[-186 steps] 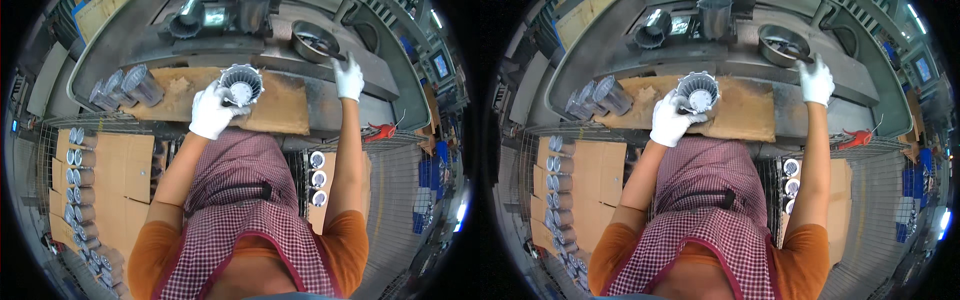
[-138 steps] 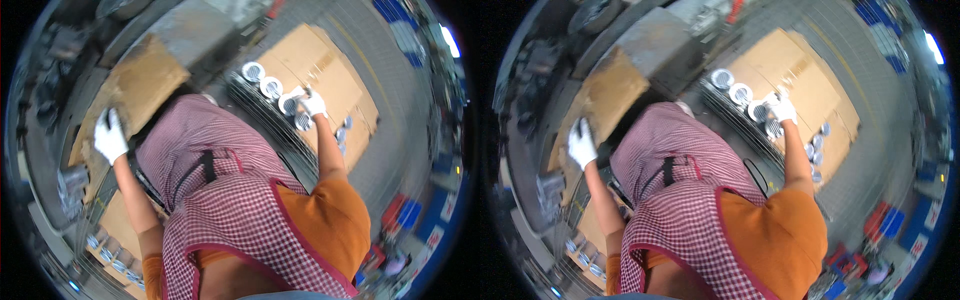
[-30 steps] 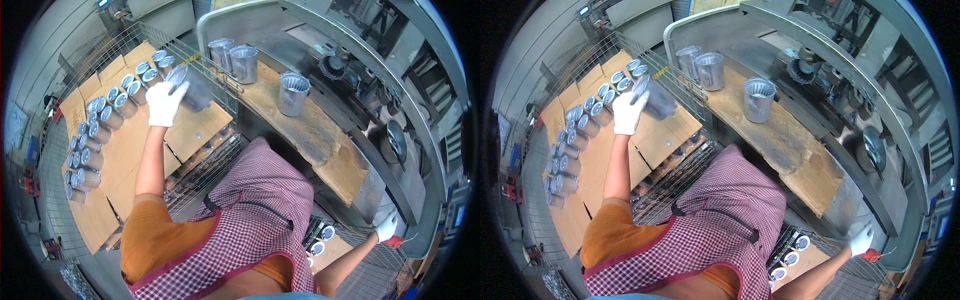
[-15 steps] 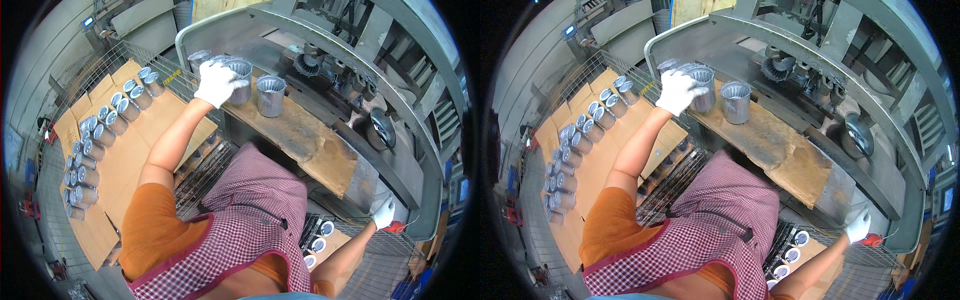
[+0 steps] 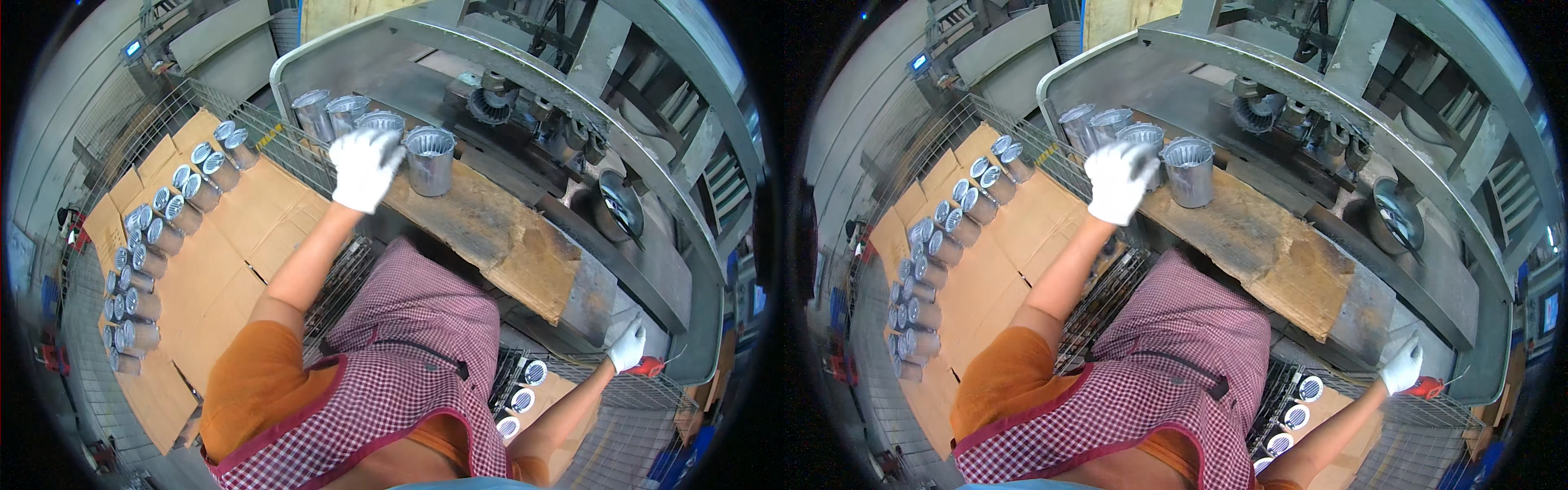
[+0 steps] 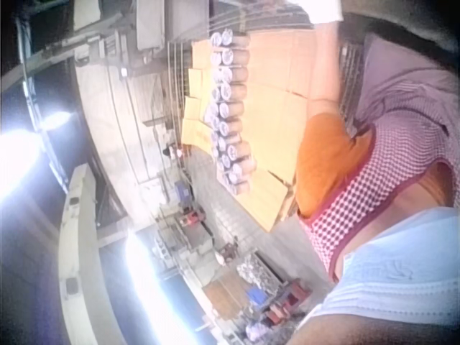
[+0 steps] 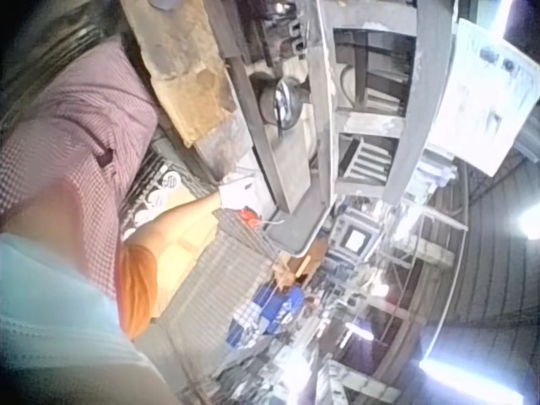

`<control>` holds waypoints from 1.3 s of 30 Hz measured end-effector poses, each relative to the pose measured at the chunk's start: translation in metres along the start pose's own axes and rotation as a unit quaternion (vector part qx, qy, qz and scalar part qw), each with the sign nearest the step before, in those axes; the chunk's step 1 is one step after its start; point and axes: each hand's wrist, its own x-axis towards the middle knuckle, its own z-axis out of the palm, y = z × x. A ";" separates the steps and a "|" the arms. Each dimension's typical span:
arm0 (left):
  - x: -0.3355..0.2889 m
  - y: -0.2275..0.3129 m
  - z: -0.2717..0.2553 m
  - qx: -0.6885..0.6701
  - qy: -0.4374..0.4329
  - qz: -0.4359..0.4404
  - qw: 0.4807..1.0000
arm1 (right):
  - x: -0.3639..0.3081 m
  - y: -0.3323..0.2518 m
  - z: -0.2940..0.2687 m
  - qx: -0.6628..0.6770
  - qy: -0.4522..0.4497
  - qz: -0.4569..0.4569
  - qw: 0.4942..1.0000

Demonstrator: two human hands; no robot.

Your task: The recorder takes cylindrical metal parts from a bin, processes them using a machine, checks the interior with a screwdriver, and places them into a finished-good grid.

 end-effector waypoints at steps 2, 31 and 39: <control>-0.001 0.026 -0.004 -0.147 -0.086 0.023 0.985 | 0.000 0.002 0.002 -0.013 0.007 -0.005 1.000; -0.056 0.149 0.120 -0.126 -0.352 0.206 0.904 | -0.019 -0.016 -0.019 0.045 0.095 -0.075 0.992; -0.060 0.153 0.114 -0.124 -0.233 0.187 0.946 | -0.019 -0.016 -0.017 0.079 0.130 -0.077 0.985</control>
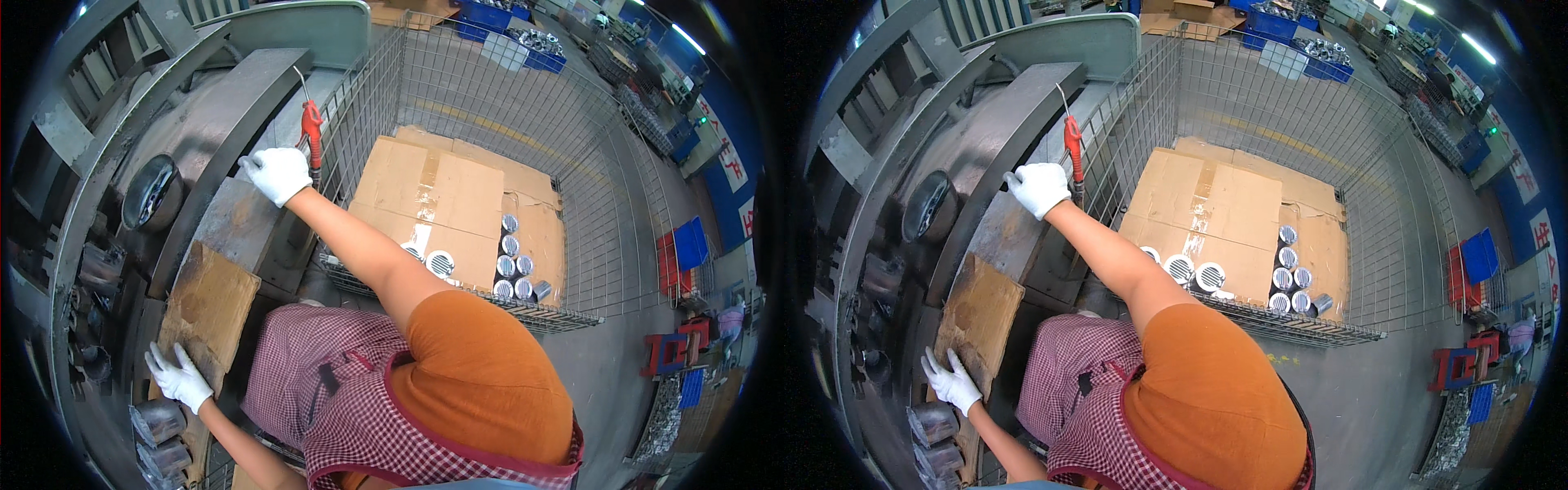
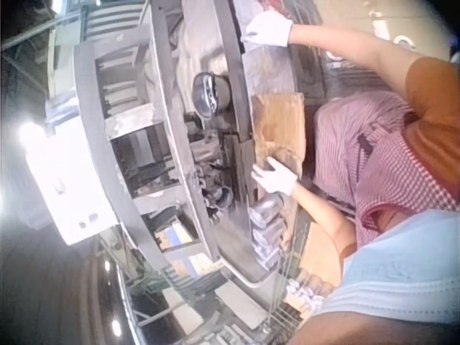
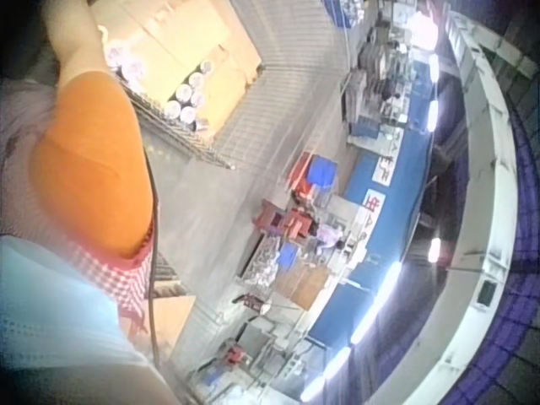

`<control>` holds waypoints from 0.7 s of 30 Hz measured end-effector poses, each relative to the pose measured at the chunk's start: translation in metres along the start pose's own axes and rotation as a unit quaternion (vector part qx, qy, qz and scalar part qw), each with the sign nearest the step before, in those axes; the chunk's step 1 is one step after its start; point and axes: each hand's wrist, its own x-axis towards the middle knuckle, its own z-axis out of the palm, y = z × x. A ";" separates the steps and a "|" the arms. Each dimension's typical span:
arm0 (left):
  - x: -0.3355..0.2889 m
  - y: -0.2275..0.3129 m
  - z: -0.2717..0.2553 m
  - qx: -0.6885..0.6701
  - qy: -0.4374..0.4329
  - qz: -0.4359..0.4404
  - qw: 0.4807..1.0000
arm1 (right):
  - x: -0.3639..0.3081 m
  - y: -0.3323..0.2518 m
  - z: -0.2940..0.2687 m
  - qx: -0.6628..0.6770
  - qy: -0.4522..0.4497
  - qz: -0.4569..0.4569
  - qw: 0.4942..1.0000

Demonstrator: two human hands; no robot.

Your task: The recorder takes cylindrical metal parts from a bin, processes them using a machine, checks the interior with a screwdriver, and places them into a finished-good grid.

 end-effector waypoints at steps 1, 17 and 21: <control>0.001 -0.002 0.001 0.000 -0.048 -0.007 0.999 | 0.000 0.000 0.000 0.001 0.005 -0.002 1.000; 0.003 -0.007 0.004 0.010 -0.017 0.009 1.000 | -0.001 0.002 0.004 0.019 0.027 -0.008 0.999; 0.000 -0.012 0.009 -0.023 -0.180 -0.017 0.983 | -0.001 0.001 0.003 0.019 0.031 -0.009 0.999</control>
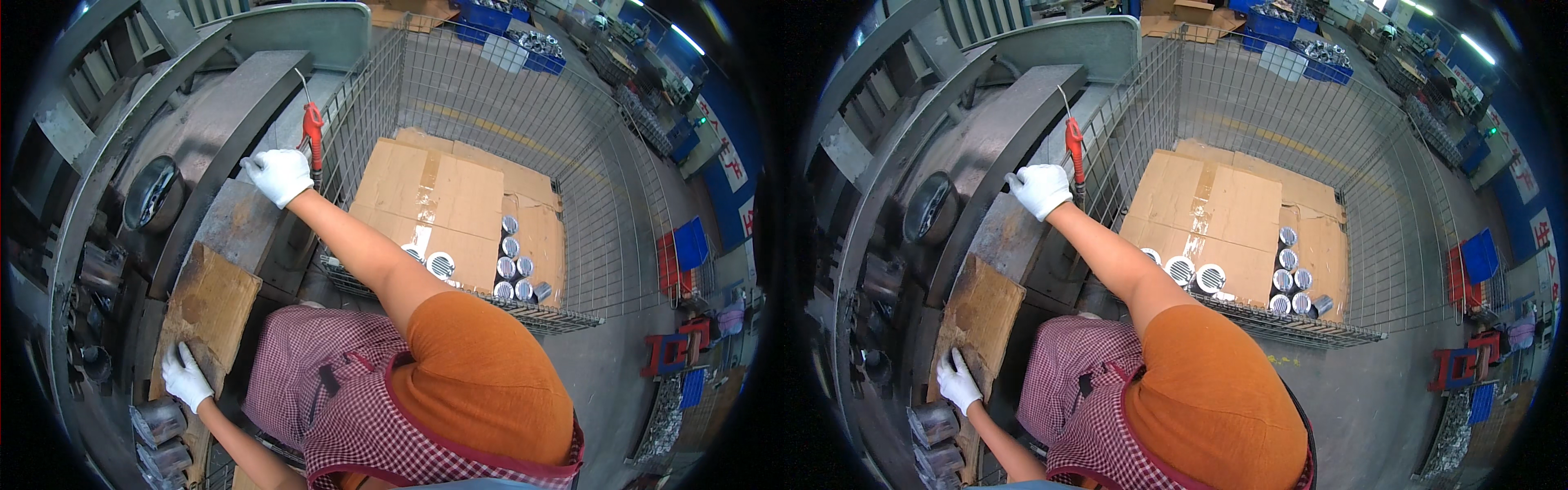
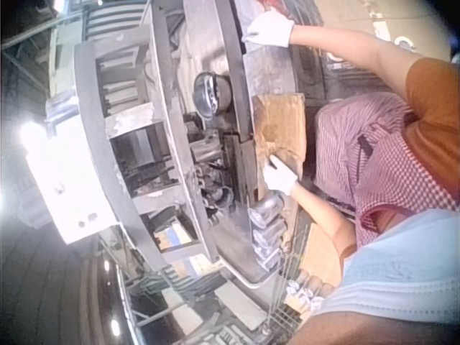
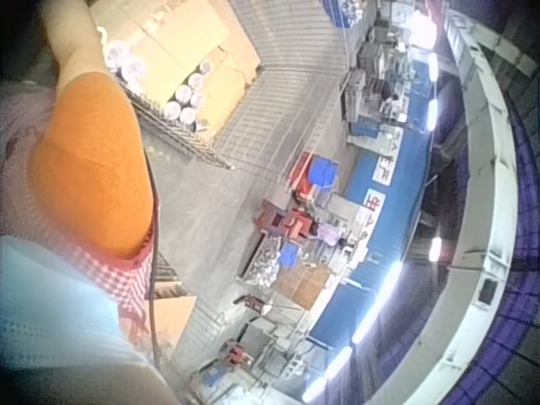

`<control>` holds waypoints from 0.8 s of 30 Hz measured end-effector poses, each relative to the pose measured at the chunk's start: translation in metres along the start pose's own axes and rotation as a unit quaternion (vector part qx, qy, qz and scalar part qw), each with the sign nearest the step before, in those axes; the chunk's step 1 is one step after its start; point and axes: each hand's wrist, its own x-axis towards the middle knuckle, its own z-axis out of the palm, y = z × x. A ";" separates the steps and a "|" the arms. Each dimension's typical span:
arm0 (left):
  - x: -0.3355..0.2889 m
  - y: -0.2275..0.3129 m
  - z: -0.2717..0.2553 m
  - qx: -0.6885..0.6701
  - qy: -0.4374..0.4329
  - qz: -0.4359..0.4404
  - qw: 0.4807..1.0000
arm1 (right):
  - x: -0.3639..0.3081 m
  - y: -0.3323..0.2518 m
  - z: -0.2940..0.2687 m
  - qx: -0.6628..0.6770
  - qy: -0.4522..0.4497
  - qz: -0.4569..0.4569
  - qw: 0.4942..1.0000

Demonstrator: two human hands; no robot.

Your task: The recorder takes cylindrical metal parts from a bin, processes them using a machine, checks the interior with a screwdriver, and places them into a finished-good grid.

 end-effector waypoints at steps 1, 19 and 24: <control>-0.001 0.001 0.000 0.006 0.041 0.001 0.999 | 0.000 0.000 0.000 0.000 0.000 0.000 1.000; -0.004 0.015 -0.012 0.011 0.231 -0.007 0.973 | -0.001 -0.001 -0.002 -0.010 -0.001 -0.002 1.000; -0.003 0.018 -0.015 0.019 0.179 -0.005 0.984 | -0.001 0.000 -0.001 -0.001 0.003 -0.006 1.000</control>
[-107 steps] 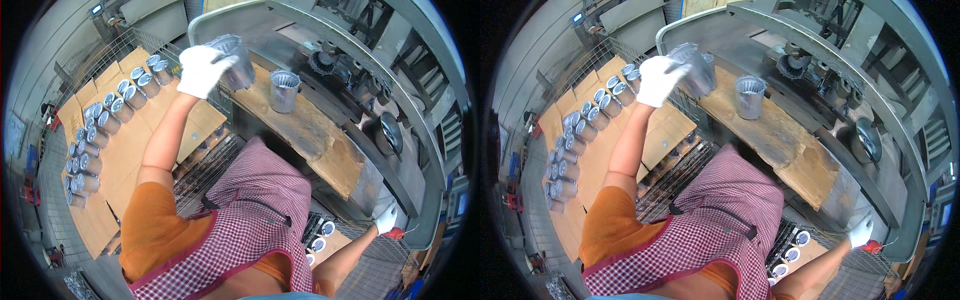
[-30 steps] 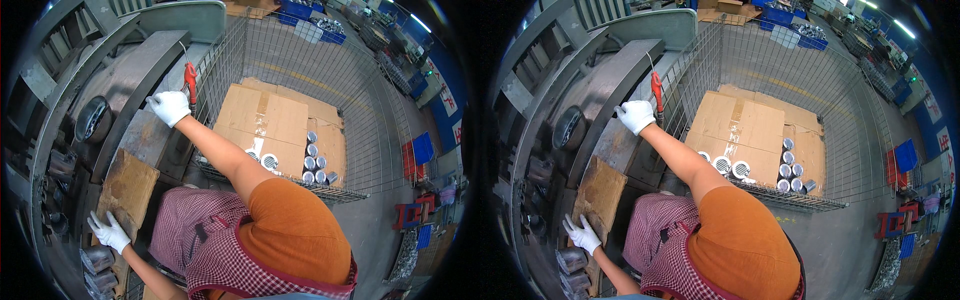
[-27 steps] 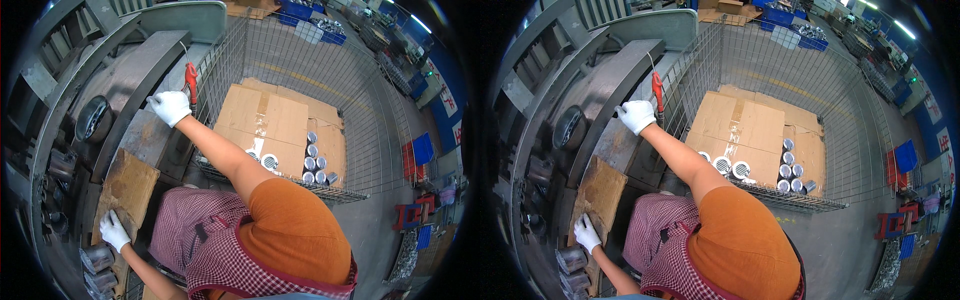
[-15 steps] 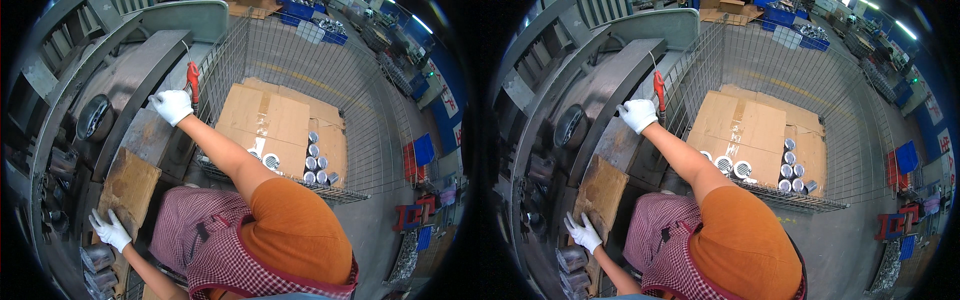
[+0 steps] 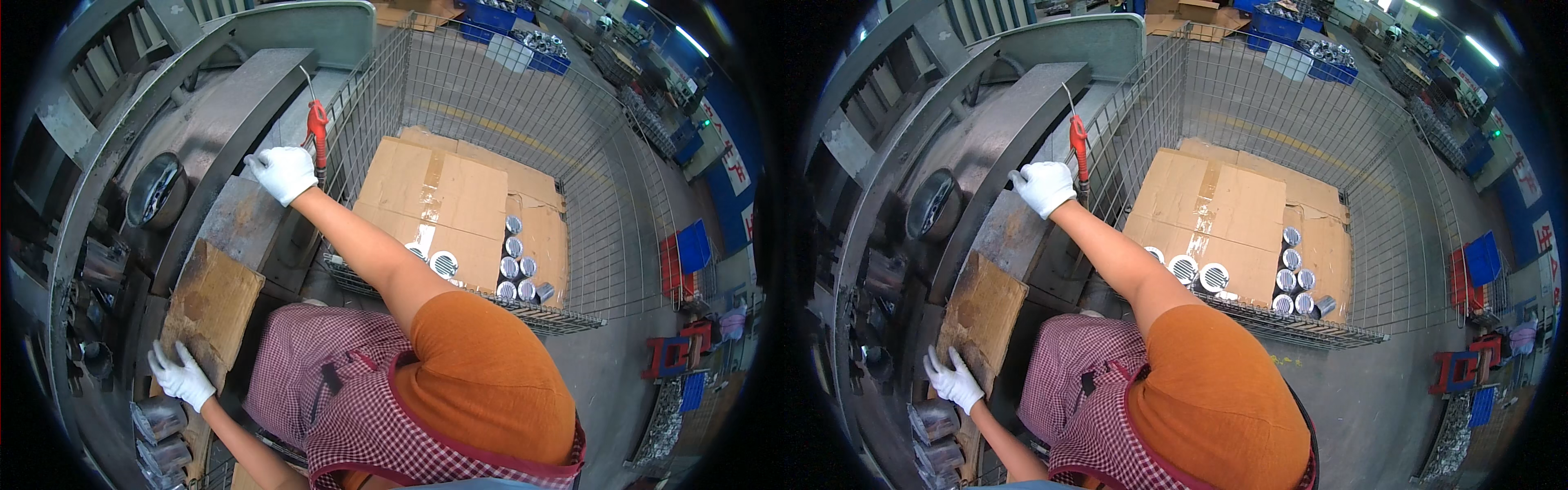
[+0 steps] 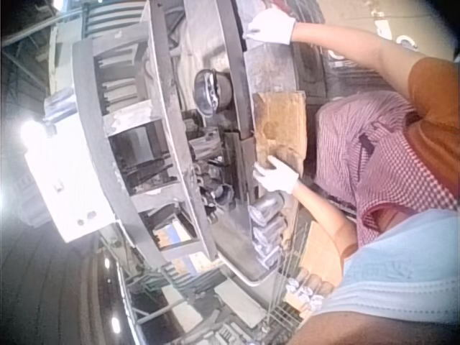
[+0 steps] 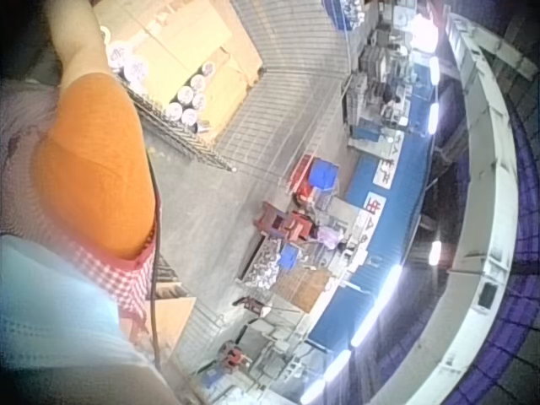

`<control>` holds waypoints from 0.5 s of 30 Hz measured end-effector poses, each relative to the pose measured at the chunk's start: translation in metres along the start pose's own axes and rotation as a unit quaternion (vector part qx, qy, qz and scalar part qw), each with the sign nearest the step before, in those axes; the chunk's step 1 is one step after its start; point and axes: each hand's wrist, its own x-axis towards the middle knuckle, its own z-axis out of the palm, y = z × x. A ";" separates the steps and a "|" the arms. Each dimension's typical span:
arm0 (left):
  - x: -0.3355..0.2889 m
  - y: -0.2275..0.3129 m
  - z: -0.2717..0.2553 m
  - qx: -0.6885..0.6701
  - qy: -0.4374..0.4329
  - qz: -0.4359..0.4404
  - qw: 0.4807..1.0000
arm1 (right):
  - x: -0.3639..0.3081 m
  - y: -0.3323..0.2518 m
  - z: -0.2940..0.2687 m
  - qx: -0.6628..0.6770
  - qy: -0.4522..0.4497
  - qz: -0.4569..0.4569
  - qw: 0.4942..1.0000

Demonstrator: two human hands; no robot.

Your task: The recorder takes cylindrical metal parts from a bin, processes them using a machine, checks the interior with a screwdriver, and places them into a finished-good grid.

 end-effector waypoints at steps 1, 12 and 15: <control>0.000 0.000 0.000 0.006 -0.054 0.013 0.998 | 0.000 0.000 0.000 -0.004 -0.005 0.007 1.000; -0.003 0.000 0.004 -0.048 -0.144 -0.005 0.988 | 0.000 0.000 0.000 0.003 0.001 0.002 1.000; -0.003 -0.003 0.005 -0.034 -0.142 -0.001 0.989 | -0.001 0.001 0.001 0.003 0.002 0.001 1.000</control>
